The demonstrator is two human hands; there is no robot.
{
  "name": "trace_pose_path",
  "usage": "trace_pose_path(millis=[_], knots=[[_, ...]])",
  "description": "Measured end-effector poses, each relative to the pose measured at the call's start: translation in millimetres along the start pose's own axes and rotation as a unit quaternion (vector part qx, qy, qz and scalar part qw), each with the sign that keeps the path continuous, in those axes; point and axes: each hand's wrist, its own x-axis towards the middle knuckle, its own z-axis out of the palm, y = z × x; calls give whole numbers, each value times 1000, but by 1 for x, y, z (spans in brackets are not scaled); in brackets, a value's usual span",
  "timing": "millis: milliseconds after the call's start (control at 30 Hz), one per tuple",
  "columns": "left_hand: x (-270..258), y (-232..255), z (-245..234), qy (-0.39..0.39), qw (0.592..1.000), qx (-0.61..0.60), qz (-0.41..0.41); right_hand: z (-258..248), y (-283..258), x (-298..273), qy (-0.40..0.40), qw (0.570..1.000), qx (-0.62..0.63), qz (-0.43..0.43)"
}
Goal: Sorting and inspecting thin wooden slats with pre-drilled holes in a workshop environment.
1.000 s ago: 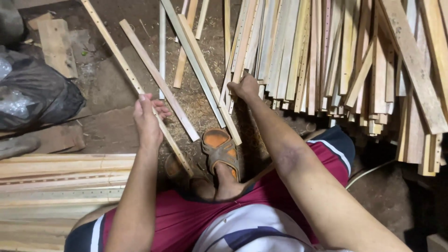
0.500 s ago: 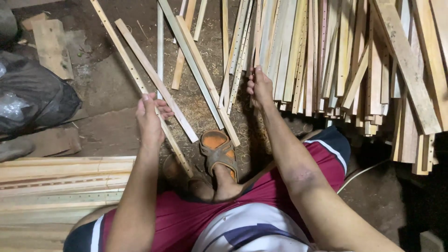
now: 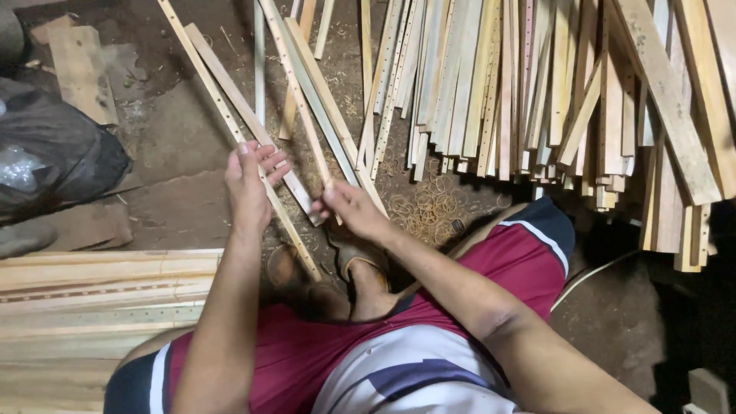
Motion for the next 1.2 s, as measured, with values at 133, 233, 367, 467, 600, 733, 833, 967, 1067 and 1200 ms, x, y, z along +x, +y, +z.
trace_pose_path(millis=[133,233,367,467,600,733,833,967,1067,1200], knots=[[-2,-1,-2,25,999,-38,5,15,55,-26,-81,995,-64,17],[-8,8,-15,72,995,-66,-9,20,55,-33,-164,979,-72,98],[-13,24,-10,97,995,18,29,25,3,-14,-178,938,-259,148],[-13,32,-22,104,993,32,45,-16,29,21,-40,883,-442,149],[-13,45,-35,121,990,23,62,-106,96,33,130,799,-565,159],[-13,42,-37,137,989,17,47,-148,137,34,107,842,-490,198],[-18,42,-37,136,990,2,31,-150,147,32,129,819,-523,199],[-8,42,-32,127,991,1,39,-128,114,28,265,917,-241,177],[-17,41,-30,127,991,5,32,-100,92,10,270,945,-64,173],[-19,44,-25,120,992,10,33,-91,89,7,211,965,14,157]])
